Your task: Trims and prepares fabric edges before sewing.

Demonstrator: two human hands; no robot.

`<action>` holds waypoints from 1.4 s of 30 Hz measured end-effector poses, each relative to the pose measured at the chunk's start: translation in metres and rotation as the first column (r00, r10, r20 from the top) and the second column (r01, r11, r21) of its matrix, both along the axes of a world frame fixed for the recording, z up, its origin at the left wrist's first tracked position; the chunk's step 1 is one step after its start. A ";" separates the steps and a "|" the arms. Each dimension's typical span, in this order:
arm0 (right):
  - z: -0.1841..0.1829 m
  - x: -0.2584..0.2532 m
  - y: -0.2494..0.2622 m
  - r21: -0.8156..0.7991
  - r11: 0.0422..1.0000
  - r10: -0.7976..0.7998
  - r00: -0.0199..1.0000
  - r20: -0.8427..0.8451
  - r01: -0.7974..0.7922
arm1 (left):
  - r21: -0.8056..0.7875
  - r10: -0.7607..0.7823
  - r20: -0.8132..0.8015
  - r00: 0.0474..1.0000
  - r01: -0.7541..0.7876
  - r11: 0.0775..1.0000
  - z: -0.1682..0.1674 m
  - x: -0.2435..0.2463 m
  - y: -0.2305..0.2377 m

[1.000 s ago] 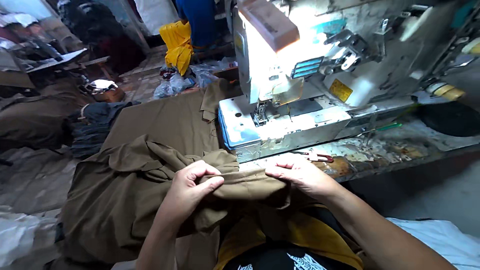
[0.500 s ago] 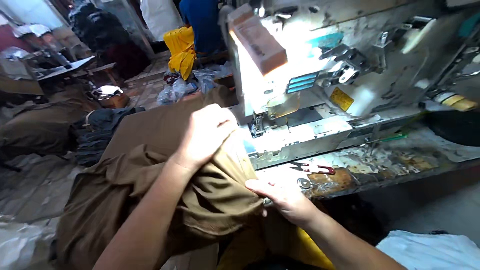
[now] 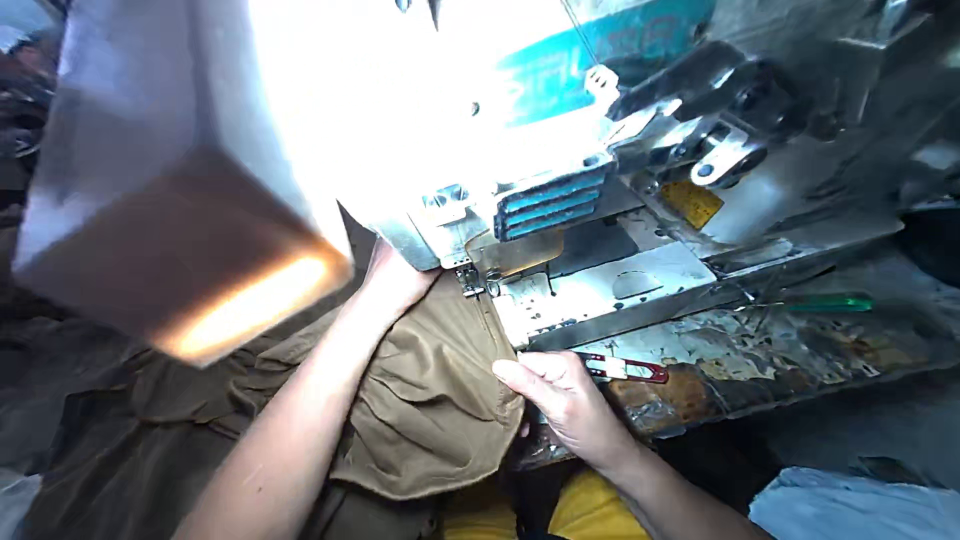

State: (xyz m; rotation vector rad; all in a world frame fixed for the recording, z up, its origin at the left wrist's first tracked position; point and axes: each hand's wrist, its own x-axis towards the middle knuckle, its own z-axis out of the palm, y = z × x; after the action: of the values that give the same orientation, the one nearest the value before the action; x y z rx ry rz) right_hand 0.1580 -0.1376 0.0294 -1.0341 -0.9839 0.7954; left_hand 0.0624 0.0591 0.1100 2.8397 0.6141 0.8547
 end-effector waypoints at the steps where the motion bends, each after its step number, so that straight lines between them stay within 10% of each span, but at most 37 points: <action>1: 0.000 0.000 0.001 -0.001 1.000 -0.007 1.000 0.005 0.007 | 0.011 0.002 -0.005 1.000 -0.002 1.000 0.000 0.001 0.001; 12: 0.000 -0.005 0.006 -0.006 0.998 -0.066 0.996 0.062 0.066 | 0.087 0.014 0.060 0.998 -0.019 0.996 -0.036 -0.005 0.036; 18: 0.001 -0.006 0.004 -0.091 0.991 -0.086 0.988 0.127 0.098 | -0.261 0.146 -0.122 0.982 -0.174 0.950 0.019 0.009 -0.007; 42: -0.013 -0.013 -0.007 0.049 0.982 -0.189 0.955 0.228 0.182 | -0.142 0.093 0.002 0.996 -0.091 0.986 -0.015 -0.030 -0.040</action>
State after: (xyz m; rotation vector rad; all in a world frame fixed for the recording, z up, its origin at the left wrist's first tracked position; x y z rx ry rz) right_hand 0.1449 -0.1444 0.0161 -1.1957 -1.0733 0.5125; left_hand 0.0323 0.0188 0.0953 2.6974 0.7778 0.8024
